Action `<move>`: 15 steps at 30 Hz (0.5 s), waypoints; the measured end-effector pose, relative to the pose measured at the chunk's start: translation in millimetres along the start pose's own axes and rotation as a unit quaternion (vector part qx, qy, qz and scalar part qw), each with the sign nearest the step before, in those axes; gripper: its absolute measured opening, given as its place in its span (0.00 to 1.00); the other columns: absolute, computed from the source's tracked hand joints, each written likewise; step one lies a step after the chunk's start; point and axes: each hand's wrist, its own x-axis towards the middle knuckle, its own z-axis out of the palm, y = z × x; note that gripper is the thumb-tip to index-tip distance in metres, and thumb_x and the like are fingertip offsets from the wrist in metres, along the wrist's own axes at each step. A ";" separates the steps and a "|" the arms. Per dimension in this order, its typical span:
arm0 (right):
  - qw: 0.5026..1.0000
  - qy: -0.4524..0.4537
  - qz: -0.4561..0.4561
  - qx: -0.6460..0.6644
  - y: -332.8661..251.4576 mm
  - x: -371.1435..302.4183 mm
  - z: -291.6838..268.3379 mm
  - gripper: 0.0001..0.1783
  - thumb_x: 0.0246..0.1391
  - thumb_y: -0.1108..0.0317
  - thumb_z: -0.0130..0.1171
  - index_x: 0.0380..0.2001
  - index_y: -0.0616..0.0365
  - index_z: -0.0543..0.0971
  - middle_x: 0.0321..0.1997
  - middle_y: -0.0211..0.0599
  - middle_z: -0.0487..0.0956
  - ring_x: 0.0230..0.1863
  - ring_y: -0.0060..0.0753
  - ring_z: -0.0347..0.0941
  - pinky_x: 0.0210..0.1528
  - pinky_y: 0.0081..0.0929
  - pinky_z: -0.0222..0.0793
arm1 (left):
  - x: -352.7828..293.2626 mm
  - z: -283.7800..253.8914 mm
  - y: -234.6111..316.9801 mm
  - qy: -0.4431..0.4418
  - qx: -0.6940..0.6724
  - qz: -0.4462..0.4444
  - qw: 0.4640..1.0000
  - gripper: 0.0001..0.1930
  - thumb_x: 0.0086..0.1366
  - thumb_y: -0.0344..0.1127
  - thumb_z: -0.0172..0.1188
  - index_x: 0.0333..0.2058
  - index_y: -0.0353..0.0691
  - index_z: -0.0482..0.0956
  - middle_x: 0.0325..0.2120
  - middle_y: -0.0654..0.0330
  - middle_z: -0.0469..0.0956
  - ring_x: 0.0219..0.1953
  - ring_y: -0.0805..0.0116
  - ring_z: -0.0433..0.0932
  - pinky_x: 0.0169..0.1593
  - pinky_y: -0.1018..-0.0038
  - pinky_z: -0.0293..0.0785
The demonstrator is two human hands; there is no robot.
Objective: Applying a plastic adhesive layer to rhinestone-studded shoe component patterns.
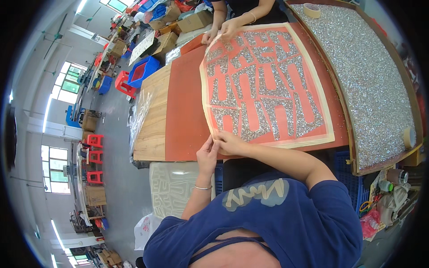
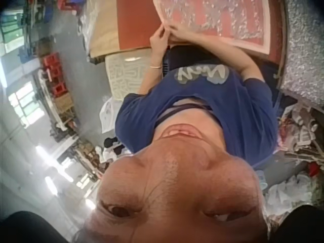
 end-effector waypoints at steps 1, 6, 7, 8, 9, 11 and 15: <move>1.000 0.002 -0.009 -0.001 2.7 -2.4 -2.5 0.10 0.53 0.64 0.50 0.28 0.60 0.71 0.28 0.39 0.71 0.30 0.32 0.68 0.35 0.28 0.64 | -2.7 3.6 -3.1 0.001 0.005 0.006 1.000 0.19 0.62 0.33 0.54 0.48 0.26 0.69 0.40 0.57 0.75 0.38 0.76 0.72 0.43 0.83 0.69; 0.980 0.004 0.137 0.146 0.2 0.2 7.0 0.12 0.54 0.61 0.52 0.28 0.61 0.73 0.24 0.32 0.72 0.29 0.21 0.66 0.32 0.21 0.63 | -7.6 -6.0 -17.4 0.054 -0.052 -0.041 0.996 0.13 0.62 0.32 0.54 0.39 0.26 0.71 0.36 0.57 0.75 0.38 0.75 0.72 0.43 0.80 0.69; 0.978 0.001 0.150 0.143 -0.7 0.0 9.2 0.12 0.54 0.61 0.52 0.28 0.61 0.73 0.24 0.32 0.72 0.29 0.21 0.66 0.32 0.21 0.63 | -9.6 -7.9 -19.7 0.056 -0.048 -0.029 0.997 0.13 0.62 0.32 0.54 0.39 0.26 0.71 0.36 0.57 0.75 0.38 0.75 0.72 0.43 0.80 0.69; 0.988 0.019 0.130 0.076 -1.8 0.1 10.9 0.12 0.54 0.62 0.53 0.26 0.61 0.72 0.24 0.34 0.71 0.29 0.24 0.67 0.31 0.24 0.63 | -11.4 -9.1 -21.4 0.063 0.011 -0.005 0.998 0.12 0.63 0.34 0.54 0.36 0.28 0.71 0.36 0.57 0.74 0.37 0.75 0.72 0.42 0.79 0.69; 0.992 0.038 0.120 0.002 -3.2 -0.5 12.2 0.13 0.53 0.62 0.54 0.25 0.62 0.71 0.24 0.36 0.71 0.28 0.27 0.67 0.31 0.26 0.63 | -13.0 -9.7 -22.8 0.068 0.067 0.014 0.995 0.11 0.63 0.35 0.53 0.34 0.30 0.71 0.36 0.56 0.74 0.37 0.74 0.71 0.41 0.78 0.69; 0.995 0.066 0.051 -0.055 -9.2 -1.8 17.0 0.11 0.51 0.64 0.53 0.23 0.63 0.71 0.23 0.40 0.70 0.27 0.36 0.67 0.31 0.32 0.63 | -13.2 -12.2 -23.3 0.069 0.107 0.052 0.991 0.11 0.64 0.35 0.52 0.32 0.30 0.70 0.37 0.55 0.73 0.38 0.72 0.71 0.41 0.76 0.69; 0.957 0.139 -0.104 -0.231 -24.4 1.6 11.0 0.09 0.48 0.69 0.51 0.22 0.64 0.70 0.25 0.47 0.67 0.30 0.49 0.64 0.36 0.44 0.60 | -6.5 -24.0 -23.6 0.066 0.235 0.157 0.957 0.10 0.64 0.34 0.50 0.28 0.32 0.68 0.38 0.50 0.71 0.43 0.61 0.70 0.46 0.70 0.66</move>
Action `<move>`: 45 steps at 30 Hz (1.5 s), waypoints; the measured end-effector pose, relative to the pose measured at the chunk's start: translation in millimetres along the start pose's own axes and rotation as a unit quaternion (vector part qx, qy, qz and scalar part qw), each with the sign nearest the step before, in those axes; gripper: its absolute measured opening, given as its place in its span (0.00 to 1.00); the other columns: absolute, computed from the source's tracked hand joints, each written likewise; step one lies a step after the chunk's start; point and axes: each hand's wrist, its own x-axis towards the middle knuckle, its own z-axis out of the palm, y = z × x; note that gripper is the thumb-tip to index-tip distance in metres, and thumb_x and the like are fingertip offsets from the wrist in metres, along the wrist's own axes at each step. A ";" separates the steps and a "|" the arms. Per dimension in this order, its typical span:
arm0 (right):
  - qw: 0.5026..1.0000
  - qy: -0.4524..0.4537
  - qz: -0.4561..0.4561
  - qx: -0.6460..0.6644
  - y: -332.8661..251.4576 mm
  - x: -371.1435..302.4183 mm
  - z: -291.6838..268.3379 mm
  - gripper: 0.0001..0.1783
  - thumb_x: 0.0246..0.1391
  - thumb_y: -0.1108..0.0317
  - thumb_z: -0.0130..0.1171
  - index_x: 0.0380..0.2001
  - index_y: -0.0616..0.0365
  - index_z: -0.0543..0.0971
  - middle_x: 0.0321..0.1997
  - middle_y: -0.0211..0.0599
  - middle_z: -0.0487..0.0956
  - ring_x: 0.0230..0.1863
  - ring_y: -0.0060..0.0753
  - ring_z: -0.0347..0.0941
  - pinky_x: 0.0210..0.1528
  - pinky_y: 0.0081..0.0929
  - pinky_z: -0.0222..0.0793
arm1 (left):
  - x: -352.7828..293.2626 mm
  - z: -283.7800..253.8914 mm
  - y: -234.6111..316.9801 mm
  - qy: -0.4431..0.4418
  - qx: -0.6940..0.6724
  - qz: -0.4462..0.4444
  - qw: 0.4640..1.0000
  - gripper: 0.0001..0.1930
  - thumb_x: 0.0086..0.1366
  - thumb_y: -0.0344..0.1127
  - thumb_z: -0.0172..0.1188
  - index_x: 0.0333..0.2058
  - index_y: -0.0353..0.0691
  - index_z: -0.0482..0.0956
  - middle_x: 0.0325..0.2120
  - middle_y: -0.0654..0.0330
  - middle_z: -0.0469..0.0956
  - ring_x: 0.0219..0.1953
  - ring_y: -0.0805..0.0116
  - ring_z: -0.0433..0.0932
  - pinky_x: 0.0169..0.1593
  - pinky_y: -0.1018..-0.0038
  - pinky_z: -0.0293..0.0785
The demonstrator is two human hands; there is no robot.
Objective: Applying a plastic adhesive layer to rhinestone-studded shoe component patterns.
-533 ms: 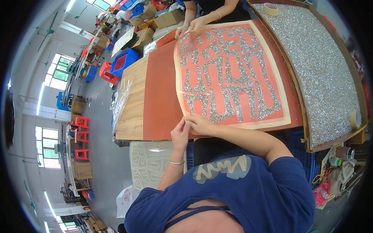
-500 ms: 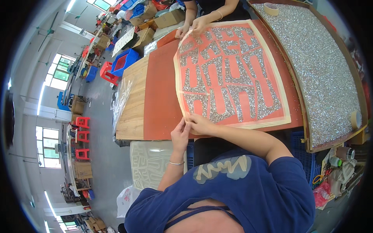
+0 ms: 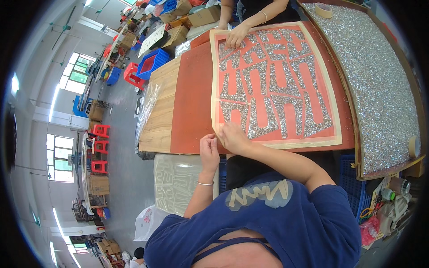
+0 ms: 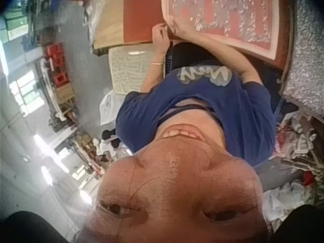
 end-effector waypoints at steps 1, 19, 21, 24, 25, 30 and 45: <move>1.000 -0.012 0.007 -0.004 1.4 1.1 -6.4 0.09 0.48 0.69 0.51 0.22 0.64 0.70 0.25 0.47 0.67 0.30 0.49 0.64 0.36 0.44 0.60 | 0.6 -1.7 -3.5 -0.005 0.001 -0.006 1.000 0.10 0.64 0.34 0.50 0.28 0.32 0.68 0.38 0.50 0.71 0.43 0.61 0.70 0.46 0.70 0.66; 0.968 0.123 -0.047 -0.212 34.4 29.0 -74.4 0.06 0.45 0.73 0.55 0.23 0.63 0.69 0.34 0.42 0.67 0.40 0.44 0.62 0.44 0.39 0.55 | -9.7 6.4 -31.1 -0.004 0.184 0.017 0.983 0.09 0.62 0.36 0.49 0.28 0.37 0.67 0.47 0.51 0.64 0.57 0.48 0.57 0.59 0.49 0.46; 0.980 0.053 0.027 -0.187 25.6 22.5 -64.4 0.08 0.45 0.71 0.56 0.24 0.62 0.69 0.35 0.42 0.67 0.41 0.44 0.62 0.44 0.41 0.55 | -9.2 2.7 -28.8 0.026 0.198 0.041 0.979 0.07 0.61 0.34 0.51 0.32 0.36 0.69 0.50 0.51 0.63 0.57 0.48 0.56 0.60 0.49 0.45; 0.994 -0.020 -0.031 -0.105 3.8 -2.8 -41.5 0.10 0.43 0.67 0.58 0.26 0.61 0.70 0.34 0.42 0.68 0.42 0.45 0.63 0.47 0.42 0.55 | -4.0 -4.5 -23.3 -0.006 0.270 0.132 0.954 0.11 0.58 0.34 0.53 0.38 0.36 0.71 0.52 0.51 0.61 0.58 0.49 0.56 0.61 0.50 0.44; 0.993 -0.043 -0.004 -0.107 -3.5 -12.0 -32.5 0.10 0.43 0.67 0.58 0.26 0.61 0.70 0.34 0.42 0.68 0.42 0.45 0.63 0.47 0.42 0.55 | -1.5 -7.0 -21.3 -0.069 0.297 0.155 0.940 0.16 0.56 0.34 0.56 0.43 0.37 0.72 0.51 0.54 0.65 0.57 0.52 0.58 0.61 0.51 0.44; 0.959 -0.011 -0.142 -0.244 -10.5 -28.0 -10.3 0.11 0.46 0.63 0.54 0.26 0.61 0.70 0.31 0.43 0.69 0.39 0.42 0.65 0.55 0.49 0.49 | 8.1 -16.4 -17.5 -0.141 0.203 0.201 0.948 0.21 0.49 0.38 0.61 0.44 0.42 0.74 0.43 0.59 0.72 0.53 0.56 0.63 0.62 0.53 0.45; 0.908 0.015 -0.037 -0.418 30.3 74.1 -132.6 0.04 0.44 0.69 0.51 0.22 0.58 0.72 0.26 0.39 0.73 0.37 0.42 0.68 0.43 0.43 0.59 | 5.3 -15.8 -20.6 -0.201 0.222 0.211 0.931 0.22 0.51 0.23 0.48 0.47 0.43 0.73 0.52 0.62 0.68 0.57 0.61 0.63 0.60 0.55 0.51</move>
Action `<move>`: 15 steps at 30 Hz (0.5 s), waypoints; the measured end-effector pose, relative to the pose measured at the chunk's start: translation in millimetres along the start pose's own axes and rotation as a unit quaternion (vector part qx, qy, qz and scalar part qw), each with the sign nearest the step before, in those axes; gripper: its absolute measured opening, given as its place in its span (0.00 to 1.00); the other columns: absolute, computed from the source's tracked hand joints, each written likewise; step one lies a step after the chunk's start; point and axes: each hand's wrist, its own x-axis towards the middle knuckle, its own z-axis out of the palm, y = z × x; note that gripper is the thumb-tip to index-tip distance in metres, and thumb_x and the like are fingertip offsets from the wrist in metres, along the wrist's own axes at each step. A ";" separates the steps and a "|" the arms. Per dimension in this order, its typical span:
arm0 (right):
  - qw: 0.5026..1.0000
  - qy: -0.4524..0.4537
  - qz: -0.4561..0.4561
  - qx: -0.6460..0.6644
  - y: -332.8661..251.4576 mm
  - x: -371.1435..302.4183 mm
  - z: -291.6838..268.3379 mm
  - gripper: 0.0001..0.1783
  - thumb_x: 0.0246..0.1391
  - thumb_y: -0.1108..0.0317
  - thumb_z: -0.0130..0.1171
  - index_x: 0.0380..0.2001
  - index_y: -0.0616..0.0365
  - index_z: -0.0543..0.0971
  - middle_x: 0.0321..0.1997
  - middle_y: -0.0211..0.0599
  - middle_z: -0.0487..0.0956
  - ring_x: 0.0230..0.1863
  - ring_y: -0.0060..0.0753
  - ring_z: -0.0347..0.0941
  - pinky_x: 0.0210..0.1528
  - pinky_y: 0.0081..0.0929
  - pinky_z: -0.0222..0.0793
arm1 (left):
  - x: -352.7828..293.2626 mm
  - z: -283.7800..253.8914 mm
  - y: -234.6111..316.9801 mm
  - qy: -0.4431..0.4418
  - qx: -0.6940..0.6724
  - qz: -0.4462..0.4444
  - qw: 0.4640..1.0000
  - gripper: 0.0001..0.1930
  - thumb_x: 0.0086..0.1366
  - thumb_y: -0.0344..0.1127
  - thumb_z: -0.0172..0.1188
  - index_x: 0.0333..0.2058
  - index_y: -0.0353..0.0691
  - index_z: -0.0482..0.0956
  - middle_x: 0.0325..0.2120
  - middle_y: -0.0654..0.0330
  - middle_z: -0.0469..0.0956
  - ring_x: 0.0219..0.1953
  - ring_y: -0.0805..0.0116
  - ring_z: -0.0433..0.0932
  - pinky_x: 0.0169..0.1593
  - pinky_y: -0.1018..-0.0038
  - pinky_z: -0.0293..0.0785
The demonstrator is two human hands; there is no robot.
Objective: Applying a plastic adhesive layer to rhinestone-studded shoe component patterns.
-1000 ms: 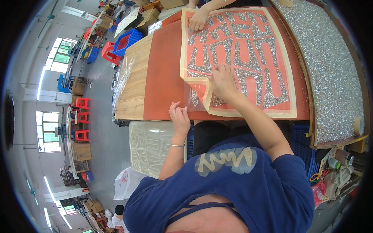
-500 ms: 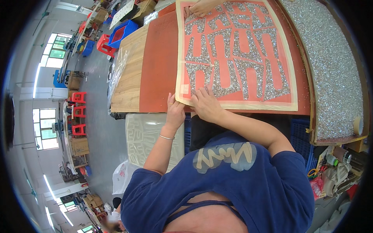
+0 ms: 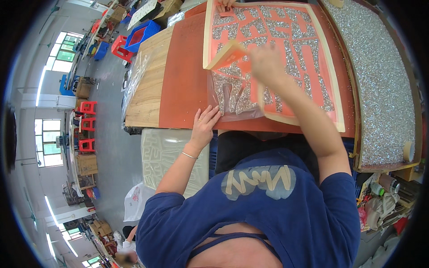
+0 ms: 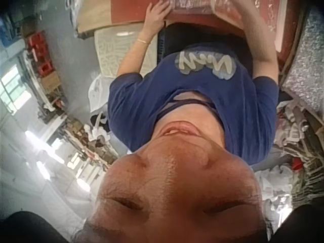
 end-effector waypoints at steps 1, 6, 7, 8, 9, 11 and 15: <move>0.999 0.037 0.007 -0.005 19.9 9.4 -8.0 0.05 0.45 0.69 0.51 0.21 0.59 0.72 0.25 0.40 0.73 0.36 0.44 0.68 0.42 0.42 0.60 | 0.3 1.3 -1.3 -0.007 0.004 -0.001 1.000 0.22 0.52 0.22 0.47 0.47 0.44 0.73 0.52 0.62 0.68 0.57 0.61 0.63 0.60 0.55 0.51; 0.997 -0.005 0.045 0.057 41.2 23.1 -19.6 0.07 0.46 0.68 0.52 0.24 0.60 0.74 0.23 0.41 0.73 0.32 0.44 0.69 0.36 0.42 0.61 | 5.0 -0.4 -22.0 -0.026 -0.063 0.008 0.998 0.19 0.57 0.26 0.48 0.49 0.42 0.70 0.50 0.59 0.70 0.54 0.62 0.66 0.60 0.56 0.52; 0.994 -0.037 0.036 0.096 32.6 18.5 -19.0 0.07 0.46 0.67 0.53 0.23 0.60 0.73 0.22 0.41 0.73 0.31 0.45 0.69 0.34 0.40 0.62 | 6.2 -5.3 -28.0 0.029 -0.435 -0.129 0.890 0.19 0.58 0.26 0.47 0.50 0.39 0.69 0.50 0.56 0.70 0.53 0.62 0.68 0.59 0.59 0.55; 0.992 0.000 0.005 0.127 20.6 11.3 -17.8 0.07 0.46 0.69 0.53 0.20 0.60 0.71 0.21 0.41 0.72 0.29 0.45 0.68 0.33 0.40 0.62 | 6.6 -12.3 -34.4 0.066 -0.737 -0.240 0.628 0.20 0.59 0.26 0.47 0.51 0.36 0.68 0.50 0.52 0.70 0.51 0.62 0.69 0.58 0.63 0.59; 0.988 0.007 -0.004 0.154 6.9 2.0 -17.2 0.07 0.45 0.71 0.53 0.18 0.60 0.70 0.20 0.41 0.71 0.27 0.45 0.67 0.33 0.39 0.61 | 6.3 -24.9 -45.1 0.080 -0.732 -0.243 0.631 0.20 0.59 0.26 0.47 0.51 0.36 0.68 0.50 0.52 0.70 0.51 0.62 0.69 0.58 0.63 0.59; 0.971 0.028 -0.063 0.227 -20.4 -16.3 -18.4 0.06 0.42 0.73 0.54 0.17 0.60 0.68 0.19 0.40 0.69 0.26 0.44 0.66 0.35 0.39 0.61 | 12.8 -48.5 -66.3 0.114 -0.780 -0.333 0.517 0.22 0.59 0.29 0.50 0.53 0.32 0.64 0.47 0.47 0.71 0.46 0.63 0.73 0.52 0.69 0.67; 0.957 0.052 -0.156 0.240 -74.9 -37.0 -17.0 0.06 0.36 0.75 0.54 0.15 0.59 0.67 0.19 0.40 0.67 0.27 0.42 0.66 0.38 0.36 0.61 | 69.9 -26.9 -77.5 0.071 -0.390 -0.321 0.860 0.24 0.56 0.33 0.57 0.51 0.32 0.66 0.40 0.51 0.75 0.38 0.70 0.74 0.42 0.75 0.71</move>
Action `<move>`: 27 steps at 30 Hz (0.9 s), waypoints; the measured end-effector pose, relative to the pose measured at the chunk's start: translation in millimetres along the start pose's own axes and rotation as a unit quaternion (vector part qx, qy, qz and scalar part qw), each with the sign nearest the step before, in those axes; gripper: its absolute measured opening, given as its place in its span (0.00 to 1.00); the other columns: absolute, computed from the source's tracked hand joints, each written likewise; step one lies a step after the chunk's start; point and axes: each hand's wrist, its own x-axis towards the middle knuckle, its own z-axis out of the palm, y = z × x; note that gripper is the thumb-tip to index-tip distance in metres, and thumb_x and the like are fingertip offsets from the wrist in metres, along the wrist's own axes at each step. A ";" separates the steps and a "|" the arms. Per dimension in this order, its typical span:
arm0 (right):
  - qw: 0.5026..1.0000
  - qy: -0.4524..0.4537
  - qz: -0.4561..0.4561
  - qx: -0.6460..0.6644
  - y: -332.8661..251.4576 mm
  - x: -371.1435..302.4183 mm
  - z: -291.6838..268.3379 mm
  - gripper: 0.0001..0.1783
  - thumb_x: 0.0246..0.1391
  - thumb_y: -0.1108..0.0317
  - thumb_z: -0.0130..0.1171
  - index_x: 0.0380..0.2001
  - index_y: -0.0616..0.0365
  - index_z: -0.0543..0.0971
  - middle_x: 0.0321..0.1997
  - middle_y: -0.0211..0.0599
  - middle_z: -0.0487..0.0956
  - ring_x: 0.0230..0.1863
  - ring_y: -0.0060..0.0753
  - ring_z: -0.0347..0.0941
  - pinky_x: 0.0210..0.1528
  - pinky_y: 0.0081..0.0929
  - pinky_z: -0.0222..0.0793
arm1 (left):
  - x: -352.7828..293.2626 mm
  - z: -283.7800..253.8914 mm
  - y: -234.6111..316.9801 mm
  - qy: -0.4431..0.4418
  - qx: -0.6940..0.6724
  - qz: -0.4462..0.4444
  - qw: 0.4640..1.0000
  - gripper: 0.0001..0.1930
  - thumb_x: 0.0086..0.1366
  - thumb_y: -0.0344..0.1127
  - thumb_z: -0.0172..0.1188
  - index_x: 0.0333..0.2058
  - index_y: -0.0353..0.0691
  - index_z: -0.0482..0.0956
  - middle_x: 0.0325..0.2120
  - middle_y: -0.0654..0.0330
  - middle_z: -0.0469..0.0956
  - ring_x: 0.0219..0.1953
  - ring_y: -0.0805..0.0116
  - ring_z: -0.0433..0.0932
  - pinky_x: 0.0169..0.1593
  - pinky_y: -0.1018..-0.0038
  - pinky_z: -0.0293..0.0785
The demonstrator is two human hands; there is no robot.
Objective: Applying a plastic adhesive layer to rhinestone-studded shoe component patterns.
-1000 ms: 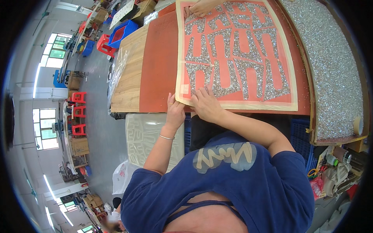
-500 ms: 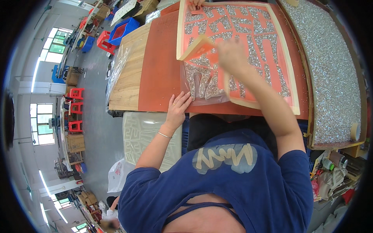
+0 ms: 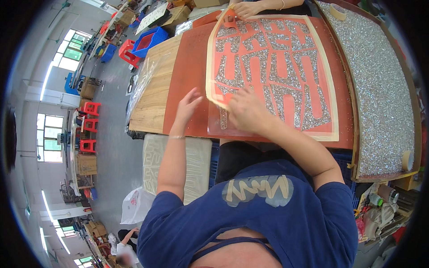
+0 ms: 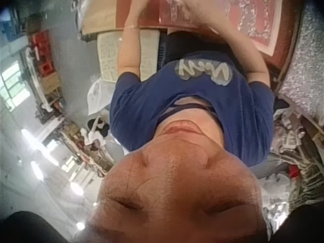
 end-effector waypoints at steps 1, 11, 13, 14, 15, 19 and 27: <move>1.000 -0.001 -0.016 0.026 -8.7 -0.9 3.9 0.05 0.35 0.76 0.53 0.15 0.60 0.67 0.19 0.40 0.68 0.27 0.42 0.66 0.38 0.36 0.61 | 14.1 14.8 -0.1 -0.001 0.089 0.043 0.995 0.23 0.54 0.34 0.59 0.48 0.31 0.69 0.37 0.53 0.76 0.34 0.73 0.75 0.37 0.78 0.71; 0.994 0.017 0.074 -0.078 -24.8 10.4 -3.9 0.09 0.39 0.67 0.55 0.19 0.62 0.71 0.20 0.42 0.71 0.28 0.42 0.69 0.39 0.37 0.62 | 53.4 69.7 -4.4 0.029 -0.124 0.013 0.992 0.11 0.57 0.34 0.52 0.31 0.32 0.79 0.22 0.58 0.79 0.25 0.76 0.74 0.28 0.74 0.70; 0.992 -0.018 0.084 -0.096 -28.5 19.3 -4.7 0.11 0.41 0.64 0.55 0.19 0.62 0.72 0.20 0.42 0.71 0.28 0.42 0.69 0.39 0.37 0.62 | 51.1 71.0 -3.4 0.035 -0.153 0.023 0.987 0.11 0.57 0.33 0.51 0.32 0.33 0.78 0.22 0.57 0.79 0.25 0.75 0.74 0.28 0.74 0.70; 0.985 -0.067 0.096 -0.123 -31.2 22.6 -6.0 0.13 0.44 0.61 0.55 0.20 0.62 0.72 0.21 0.42 0.71 0.28 0.42 0.69 0.39 0.36 0.62 | 50.7 70.9 -2.1 0.038 -0.181 0.027 0.982 0.10 0.57 0.32 0.51 0.33 0.33 0.78 0.22 0.57 0.78 0.25 0.75 0.74 0.29 0.74 0.70; 0.988 -0.059 0.086 -0.118 -34.2 24.7 -8.0 0.13 0.44 0.61 0.55 0.20 0.62 0.72 0.21 0.42 0.71 0.28 0.42 0.69 0.39 0.36 0.62 | 47.7 71.9 -0.9 0.066 -0.048 0.035 0.996 0.10 0.57 0.32 0.50 0.33 0.34 0.78 0.22 0.56 0.78 0.25 0.74 0.74 0.29 0.73 0.69; 0.986 -0.078 0.150 0.001 -30.3 36.0 -22.2 0.22 0.50 0.53 0.53 0.16 0.63 0.72 0.19 0.46 0.72 0.25 0.45 0.71 0.32 0.39 0.64 | 42.3 74.9 15.4 0.059 -0.050 0.037 0.996 0.11 0.58 0.34 0.51 0.34 0.35 0.77 0.23 0.52 0.77 0.24 0.68 0.75 0.30 0.70 0.69; 0.890 -0.289 0.353 0.026 57.3 110.0 13.8 0.38 0.53 0.37 0.38 0.18 0.66 0.76 0.20 0.49 0.76 0.25 0.41 0.75 0.30 0.35 0.69 | 32.8 94.8 55.1 0.110 0.133 0.129 0.977 0.10 0.58 0.36 0.53 0.31 0.34 0.78 0.24 0.46 0.75 0.27 0.50 0.75 0.32 0.64 0.70</move>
